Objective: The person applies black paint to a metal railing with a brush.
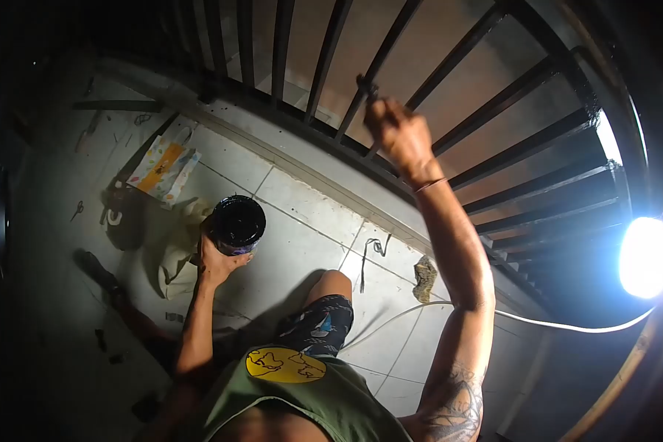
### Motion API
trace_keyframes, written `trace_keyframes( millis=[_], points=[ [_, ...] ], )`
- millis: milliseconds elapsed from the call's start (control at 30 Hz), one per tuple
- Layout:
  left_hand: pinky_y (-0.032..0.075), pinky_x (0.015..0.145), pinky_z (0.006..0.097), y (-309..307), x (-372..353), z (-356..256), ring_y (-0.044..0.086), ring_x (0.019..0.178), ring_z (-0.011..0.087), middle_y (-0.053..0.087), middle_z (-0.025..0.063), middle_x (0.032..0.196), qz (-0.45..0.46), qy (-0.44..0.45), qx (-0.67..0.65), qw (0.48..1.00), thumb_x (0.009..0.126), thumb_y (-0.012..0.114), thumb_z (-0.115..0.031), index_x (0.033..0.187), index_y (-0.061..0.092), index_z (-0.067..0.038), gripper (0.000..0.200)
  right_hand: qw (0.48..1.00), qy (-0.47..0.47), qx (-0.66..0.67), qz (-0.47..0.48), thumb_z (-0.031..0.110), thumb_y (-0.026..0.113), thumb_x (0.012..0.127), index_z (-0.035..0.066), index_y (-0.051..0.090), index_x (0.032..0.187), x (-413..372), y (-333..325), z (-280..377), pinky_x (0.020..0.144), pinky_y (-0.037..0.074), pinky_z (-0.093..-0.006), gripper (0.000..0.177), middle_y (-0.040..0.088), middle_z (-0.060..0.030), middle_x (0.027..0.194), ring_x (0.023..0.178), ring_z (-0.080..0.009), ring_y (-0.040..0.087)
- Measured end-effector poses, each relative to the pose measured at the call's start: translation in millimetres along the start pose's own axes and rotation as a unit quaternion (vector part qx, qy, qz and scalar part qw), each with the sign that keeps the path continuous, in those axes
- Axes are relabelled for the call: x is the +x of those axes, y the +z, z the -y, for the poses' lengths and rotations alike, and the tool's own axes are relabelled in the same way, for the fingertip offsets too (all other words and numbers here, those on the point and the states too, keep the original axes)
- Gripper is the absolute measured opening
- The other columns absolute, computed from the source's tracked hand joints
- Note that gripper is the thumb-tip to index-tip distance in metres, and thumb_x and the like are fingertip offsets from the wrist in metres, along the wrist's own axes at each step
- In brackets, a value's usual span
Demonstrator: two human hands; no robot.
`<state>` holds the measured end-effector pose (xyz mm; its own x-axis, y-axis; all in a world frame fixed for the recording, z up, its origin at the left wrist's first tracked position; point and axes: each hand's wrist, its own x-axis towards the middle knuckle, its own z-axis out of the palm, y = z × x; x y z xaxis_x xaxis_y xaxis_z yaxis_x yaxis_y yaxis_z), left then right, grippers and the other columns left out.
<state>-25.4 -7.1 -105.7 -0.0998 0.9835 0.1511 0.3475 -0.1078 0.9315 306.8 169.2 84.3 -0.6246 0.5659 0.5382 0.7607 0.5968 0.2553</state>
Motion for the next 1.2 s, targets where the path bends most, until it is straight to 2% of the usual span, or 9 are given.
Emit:
trace_keyframes(
  millis=[133,233,333,433,600,800,1000,1100,1200],
  points=[
    [0.04,0.095,0.0402,-1.0,-1.7,-0.5,0.048,0.11,0.0312,0.047,0.0166,0.117,0.023,0.004,0.015,1.0,0.045,0.089,-0.017,0.125,0.039,0.0,0.095,0.981,-0.052,-0.141,-0.126,0.009,0.069,0.078,0.007,0.057,0.09,48.5,-60.3,-8.8,0.049,0.052,-0.0308,0.017,0.059,-0.0077,0.078,0.062,-0.0211,0.062],
    [0.04,0.095,0.0401,0.9,-4.4,3.8,0.048,0.111,0.0321,0.047,0.0168,0.119,0.038,-0.012,0.024,0.999,0.044,0.09,-0.015,0.125,0.039,-0.001,0.097,0.941,-0.086,-0.23,-0.232,0.003,0.068,0.079,0.003,0.063,0.096,63.4,-95.1,-6.6,0.068,0.057,-0.0293,0.018,0.066,-0.0082,0.093,0.079,-0.0219,0.067],
    [0.041,0.094,0.04,0.9,-6.4,15.0,0.048,0.112,0.0322,0.047,0.0169,0.12,0.065,0.009,0.04,0.997,0.043,0.09,-0.013,0.126,0.039,-0.001,0.098,0.929,-0.093,-0.26,-0.246,0.002,0.068,0.079,0.002,0.064,0.095,75.3,-97.4,-18.6,0.07,0.057,-0.0283,0.016,0.066,-0.0096,0.095,0.082,-0.0216,0.067],
    [0.041,0.094,0.0389,-4.0,-3.3,10.4,0.05,0.109,0.0305,0.05,0.0157,0.116,0.04,-0.016,0.045,0.998,0.041,0.09,-0.011,0.124,0.04,0.0,0.097,0.93,-0.107,-0.328,-0.128,0.001,0.069,0.072,0.003,0.062,0.1,63.1,-70.1,-22.7,0.064,0.057,-0.028,0.029,0.062,-0.0103,0.104,0.078,-0.0194,0.065],
    [0.042,0.094,0.0388,-11.4,1.2,9.1,0.05,0.111,0.0297,0.051,0.0157,0.116,0.048,-0.02,0.015,0.999,0.041,0.089,-0.01,0.125,0.039,-0.001,0.098,0.975,-0.157,-0.157,-0.01,0.004,0.066,0.075,0.005,0.062,0.096,33.9,-45.5,6.1,0.058,0.056,-0.0273,0.022,0.062,-0.0068,0.096,0.076,-0.0183,0.064],
    [0.044,0.094,0.039,-6.5,4.8,20.4,0.05,0.11,0.0295,0.046,0.0158,0.121,0.056,-0.027,-0.02,0.998,0.042,0.091,-0.011,0.129,0.033,-0.003,0.104,0.994,-0.027,-0.078,-0.068,0.009,0.067,0.079,0.009,0.062,0.093,92.4,-107.9,-21.6,0.053,0.053,-0.03,0.015,0.062,-0.0065,0.08,0.061,-0.0221,0.063],
    [0.044,0.095,0.0394,-4.4,4.9,15.0,0.05,0.113,0.0273,0.048,0.0143,0.121,0.058,-0.002,-0.081,0.995,0.043,0.089,-0.007,0.128,0.034,-0.002,0.101,0.949,-0.075,-0.232,-0.199,0.007,0.069,0.08,0.007,0.065,0.099,117.5,-175.0,-23.6,0.054,0.053,-0.0259,0.019,0.066,-0.0053,0.085,0.065,-0.016,0.066],
    [0.045,0.095,0.0397,-3.7,4.8,15.4,0.05,0.113,0.0276,0.048,0.0143,0.121,0.055,0.003,-0.066,0.996,0.043,0.089,-0.006,0.127,0.034,-0.002,0.101,0.935,-0.118,-0.266,-0.201,0.006,0.07,0.079,0.006,0.064,0.102,109.1,-167.2,-31.1,0.056,0.054,-0.0263,0.024,0.066,-0.0068,0.09,0.069,-0.0167,0.066],
    [0.045,0.094,0.0388,-8.3,5.3,6.6,0.051,0.113,0.0276,0.049,0.0141,0.12,0.062,-0.024,-0.075,0.995,0.042,0.089,-0.008,0.127,0.036,-0.003,0.1,0.902,-0.159,-0.387,-0.106,0.011,0.065,0.082,0.004,0.063,0.107,89.6,-131.5,-34.8,0.061,0.055,-0.027,0.026,0.064,-0.0094,0.102,0.079,-0.0186,0.065]
  ],
)
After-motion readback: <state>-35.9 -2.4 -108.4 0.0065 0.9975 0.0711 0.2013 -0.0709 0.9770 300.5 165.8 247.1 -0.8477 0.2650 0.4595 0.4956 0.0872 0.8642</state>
